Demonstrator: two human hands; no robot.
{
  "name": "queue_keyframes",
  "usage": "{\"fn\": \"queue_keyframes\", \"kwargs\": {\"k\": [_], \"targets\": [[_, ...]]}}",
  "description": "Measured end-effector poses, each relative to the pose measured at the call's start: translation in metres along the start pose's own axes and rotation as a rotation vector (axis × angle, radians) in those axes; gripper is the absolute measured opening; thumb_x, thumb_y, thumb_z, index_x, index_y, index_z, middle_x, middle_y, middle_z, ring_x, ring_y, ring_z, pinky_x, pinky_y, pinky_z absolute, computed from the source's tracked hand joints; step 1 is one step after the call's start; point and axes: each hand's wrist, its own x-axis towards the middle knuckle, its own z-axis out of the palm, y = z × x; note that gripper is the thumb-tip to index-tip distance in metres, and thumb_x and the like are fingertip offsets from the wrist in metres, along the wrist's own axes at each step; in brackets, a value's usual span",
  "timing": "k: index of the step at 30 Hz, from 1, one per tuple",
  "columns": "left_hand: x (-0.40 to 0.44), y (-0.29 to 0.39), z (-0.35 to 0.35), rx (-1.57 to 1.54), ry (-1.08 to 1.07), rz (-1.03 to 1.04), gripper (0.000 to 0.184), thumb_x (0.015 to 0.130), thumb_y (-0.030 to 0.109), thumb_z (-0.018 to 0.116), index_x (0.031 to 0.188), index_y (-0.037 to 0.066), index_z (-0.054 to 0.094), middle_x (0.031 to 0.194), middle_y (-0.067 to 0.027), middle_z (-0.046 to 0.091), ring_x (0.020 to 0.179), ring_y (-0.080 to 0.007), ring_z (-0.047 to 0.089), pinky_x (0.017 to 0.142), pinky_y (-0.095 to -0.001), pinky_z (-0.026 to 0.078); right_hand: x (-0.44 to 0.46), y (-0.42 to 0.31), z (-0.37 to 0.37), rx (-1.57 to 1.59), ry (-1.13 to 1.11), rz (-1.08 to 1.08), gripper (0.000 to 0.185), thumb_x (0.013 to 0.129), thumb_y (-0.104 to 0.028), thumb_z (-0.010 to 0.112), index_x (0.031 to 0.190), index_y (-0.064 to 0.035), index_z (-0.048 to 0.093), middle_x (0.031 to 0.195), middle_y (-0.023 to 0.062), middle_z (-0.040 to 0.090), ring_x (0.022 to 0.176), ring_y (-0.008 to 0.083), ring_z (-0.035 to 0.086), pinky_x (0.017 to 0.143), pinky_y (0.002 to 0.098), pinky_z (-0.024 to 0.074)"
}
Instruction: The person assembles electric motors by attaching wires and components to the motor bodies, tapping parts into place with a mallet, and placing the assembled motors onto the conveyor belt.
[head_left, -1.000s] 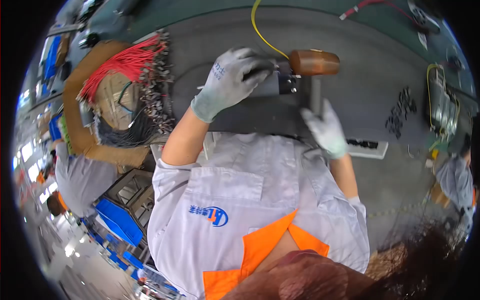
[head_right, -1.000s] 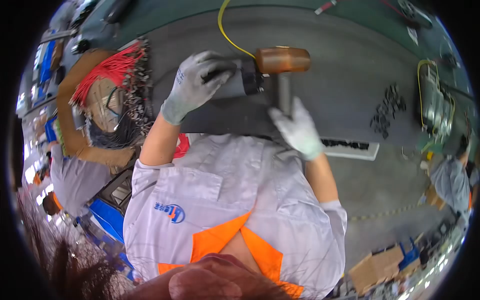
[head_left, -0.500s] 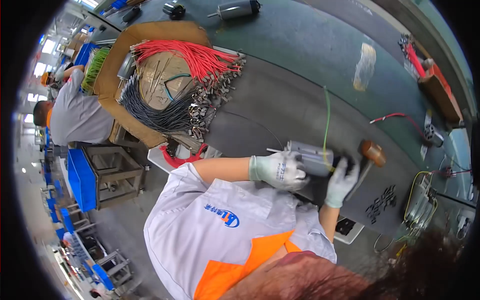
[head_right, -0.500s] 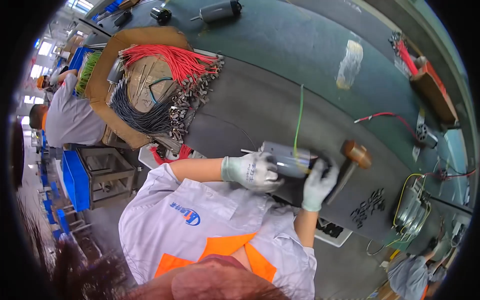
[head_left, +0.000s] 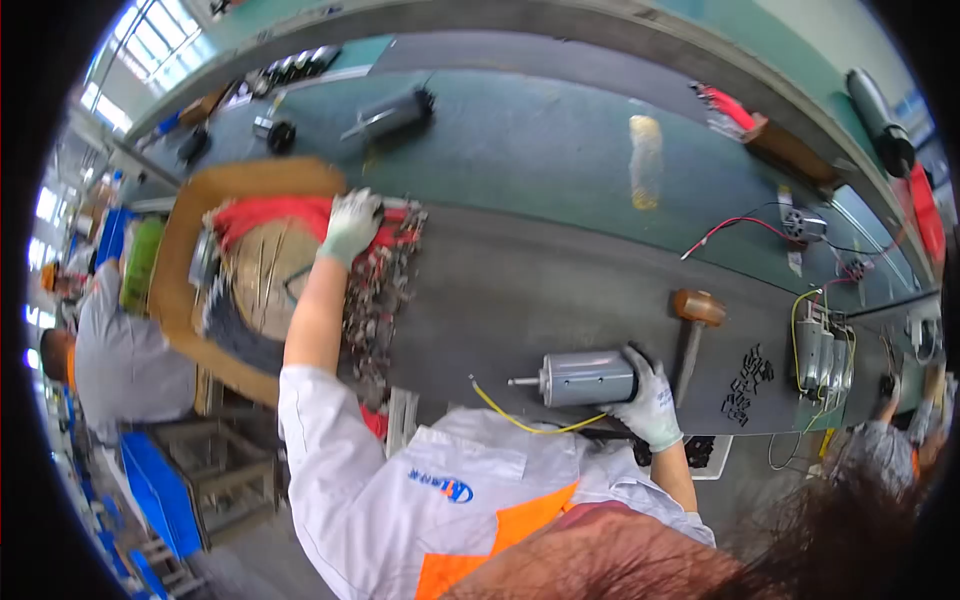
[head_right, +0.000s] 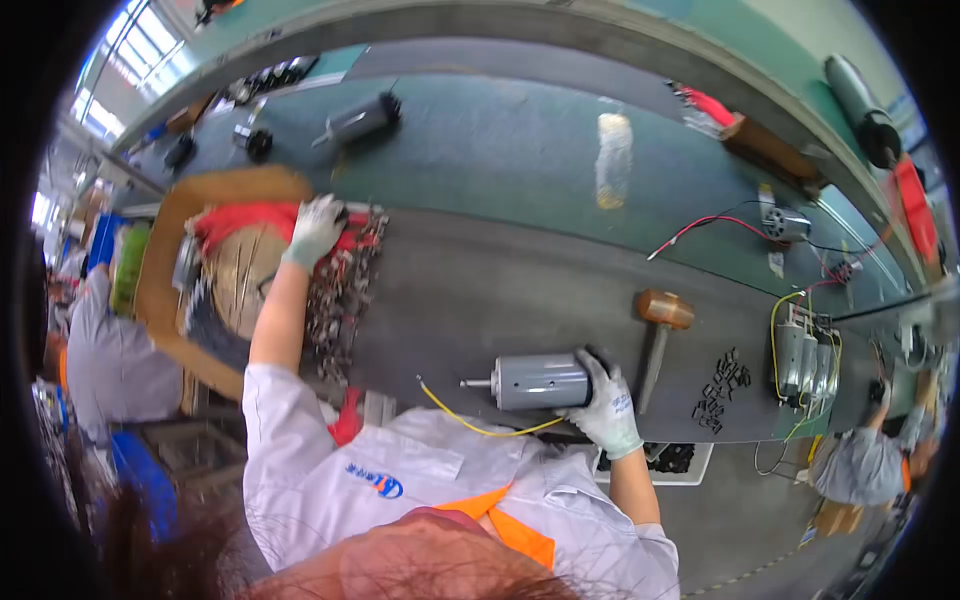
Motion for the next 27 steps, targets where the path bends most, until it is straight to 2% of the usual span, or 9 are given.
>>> {"fn": "queue_keyframes", "kwargs": {"k": [1,5,9,11,13,17,19,22,27], "targets": [[0.006,0.004,-0.009,-0.081,-0.133,-0.057,0.025,0.094,0.021,0.064,0.116,0.010,0.065,0.116,-0.0178,0.066,0.114,-0.0373,0.062,0.098,-0.0567,0.047,-0.001,0.002,0.003,0.016,0.032,-0.032,0.102,0.053,-0.014,0.096,0.144,-0.0066,0.051,0.149,0.0221,0.047,0.136,0.0422,0.049,0.115,0.0477,0.0441],[0.018,-0.003,0.003,-0.355,0.134,-0.278,0.025,0.096,0.022,0.061,0.115,0.006,0.064,0.115,-0.0242,0.066,0.105,-0.0444,0.064,0.095,-0.0541,0.050,0.003,0.001,0.022,0.029,0.126,-0.086,0.099,0.055,-0.015,0.096,0.143,-0.0074,0.052,0.149,0.0224,0.046,0.136,0.0434,0.048,0.114,0.0490,0.0437],[0.026,0.028,-0.016,-0.374,0.131,-0.373,0.026,0.099,0.022,0.057,0.113,0.001,0.063,0.111,-0.0291,0.066,0.100,-0.0492,0.063,0.089,-0.0535,0.052,0.009,-0.004,0.062,0.013,0.292,-0.136,0.095,0.057,-0.016,0.095,0.142,-0.0109,0.053,0.148,0.0202,0.045,0.135,0.0432,0.048,0.112,0.0515,0.0440],[0.021,0.083,-0.039,-0.589,0.023,-0.129,0.027,0.098,0.022,0.056,0.108,-0.001,0.064,0.102,-0.0286,0.068,0.100,-0.0485,0.065,0.088,-0.0544,0.052,0.024,0.000,0.076,0.027,0.380,-0.242,0.094,0.059,-0.016,0.095,0.142,-0.0124,0.053,0.148,0.0195,0.045,0.134,0.0425,0.048,0.111,0.0518,0.0440],[0.020,0.152,-0.084,-0.696,-0.192,-0.056,0.027,0.095,0.023,0.060,0.098,-0.004,0.065,0.101,-0.0306,0.068,0.096,-0.0465,0.066,0.084,-0.0537,0.052,0.038,0.001,0.086,0.004,0.422,-0.327,0.093,0.060,-0.015,0.094,0.143,-0.0145,0.052,0.148,0.0192,0.044,0.133,0.0417,0.049,0.110,0.0514,0.0447],[0.016,0.256,-0.133,-0.798,-0.350,0.371,0.025,0.095,0.023,0.062,0.098,-0.002,0.066,0.095,-0.0272,0.067,0.092,-0.0466,0.065,0.081,-0.0537,0.052,0.044,0.000,0.091,-0.015,0.432,-0.380,0.087,0.063,-0.016,0.093,0.140,-0.0155,0.055,0.148,0.0190,0.044,0.132,0.0413,0.050,0.108,0.0512,0.0454],[0.009,0.300,-0.123,-0.991,-0.295,0.507,0.025,0.095,0.024,0.063,0.099,-0.001,0.065,0.097,-0.0250,0.067,0.093,-0.0450,0.065,0.082,-0.0525,0.052,0.038,0.004,0.086,-0.024,0.430,-0.367,0.084,0.063,-0.017,0.093,0.139,-0.0155,0.057,0.148,0.0190,0.044,0.132,0.0414,0.050,0.107,0.0512,0.0456],[-0.008,0.327,-0.102,-1.078,-0.260,0.450,0.025,0.094,0.024,0.064,0.100,-0.001,0.065,0.098,-0.0240,0.066,0.094,-0.0444,0.065,0.084,-0.0514,0.052,0.026,0.003,0.057,-0.121,0.357,-0.445,0.069,0.069,-0.019,0.089,0.132,-0.0129,0.063,0.139,0.0184,0.053,0.126,0.0392,0.055,0.104,0.0496,0.0479],[-0.045,0.342,-0.118,-1.059,-0.301,0.352,0.026,0.093,0.023,0.067,0.102,-0.001,0.066,0.098,-0.0237,0.066,0.096,-0.0436,0.065,0.084,-0.0499,0.052,-0.002,0.002,0.023,0.010,0.292,-0.323,0.053,0.076,-0.020,0.083,0.126,-0.0112,0.067,0.122,0.0159,0.063,0.114,0.0363,0.063,0.096,0.0471,0.0521]]}}
